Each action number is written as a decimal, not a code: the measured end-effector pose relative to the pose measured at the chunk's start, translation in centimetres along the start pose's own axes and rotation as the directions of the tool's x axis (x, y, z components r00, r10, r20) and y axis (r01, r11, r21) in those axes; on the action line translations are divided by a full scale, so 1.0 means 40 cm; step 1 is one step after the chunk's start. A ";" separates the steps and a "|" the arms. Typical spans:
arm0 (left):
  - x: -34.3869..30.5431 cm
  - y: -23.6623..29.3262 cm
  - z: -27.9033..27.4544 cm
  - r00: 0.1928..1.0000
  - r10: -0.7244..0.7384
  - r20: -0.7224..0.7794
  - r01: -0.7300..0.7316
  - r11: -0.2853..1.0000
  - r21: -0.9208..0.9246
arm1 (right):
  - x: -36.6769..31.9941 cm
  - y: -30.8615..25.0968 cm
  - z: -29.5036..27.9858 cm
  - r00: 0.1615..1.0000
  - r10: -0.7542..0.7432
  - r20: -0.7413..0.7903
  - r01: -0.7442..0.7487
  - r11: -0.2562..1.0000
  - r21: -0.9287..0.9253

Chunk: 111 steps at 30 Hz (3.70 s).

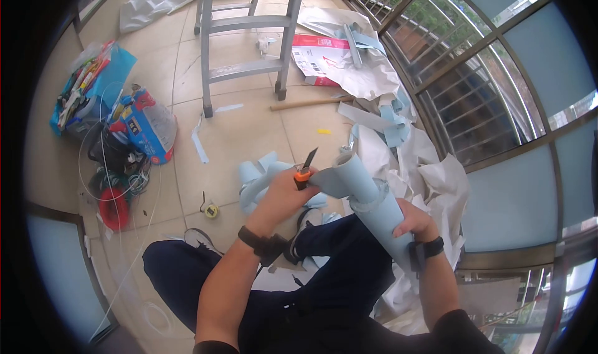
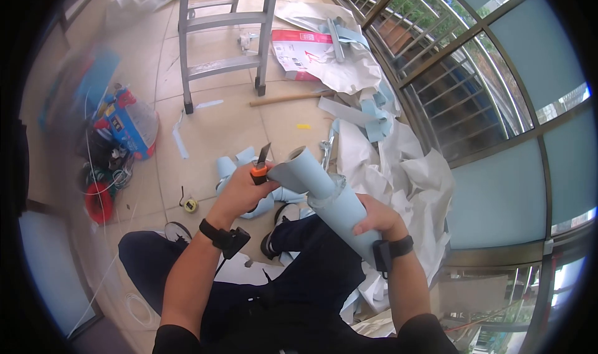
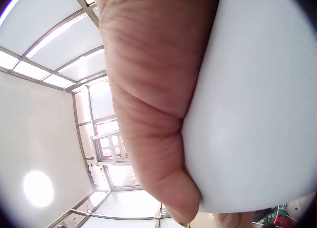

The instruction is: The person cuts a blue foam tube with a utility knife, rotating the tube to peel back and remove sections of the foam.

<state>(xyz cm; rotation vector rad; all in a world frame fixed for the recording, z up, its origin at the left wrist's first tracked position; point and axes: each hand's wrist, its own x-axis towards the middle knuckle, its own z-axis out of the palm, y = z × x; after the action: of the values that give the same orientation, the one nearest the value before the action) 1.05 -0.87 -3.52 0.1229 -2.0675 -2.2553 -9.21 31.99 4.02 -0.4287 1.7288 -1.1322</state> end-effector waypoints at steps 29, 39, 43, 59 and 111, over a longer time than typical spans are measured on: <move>0.020 -0.036 0.098 0.904 0.395 0.163 -0.414 0.717 0.561 | 0.013 0.030 -0.018 0.994 -0.051 0.101 0.030 0.980 0.197; 0.037 -0.075 0.105 0.887 0.460 0.032 -0.375 0.679 0.631 | 0.044 -0.011 -0.006 0.997 -0.028 0.078 0.019 0.994 0.106; 0.055 -0.144 0.084 0.940 0.340 0.038 -0.279 0.696 0.662 | 0.043 -0.007 -0.007 0.987 0.037 0.159 -0.048 0.996 0.071; -0.035 0.031 -0.057 0.864 -0.343 0.368 -0.042 0.680 0.732 | 0.045 0.034 -0.020 0.987 -0.046 0.151 0.009 0.972 0.236; 0.004 -0.034 0.086 0.949 0.299 0.103 -0.279 0.640 0.716 | 0.048 0.051 -0.028 0.981 -0.033 0.193 -0.024 0.958 0.286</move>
<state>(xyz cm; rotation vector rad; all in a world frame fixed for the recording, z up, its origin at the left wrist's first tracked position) 0.50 2.64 -4.57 -0.1341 -2.6089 -1.1350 -10.62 32.19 1.36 -0.3510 1.3679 -1.2777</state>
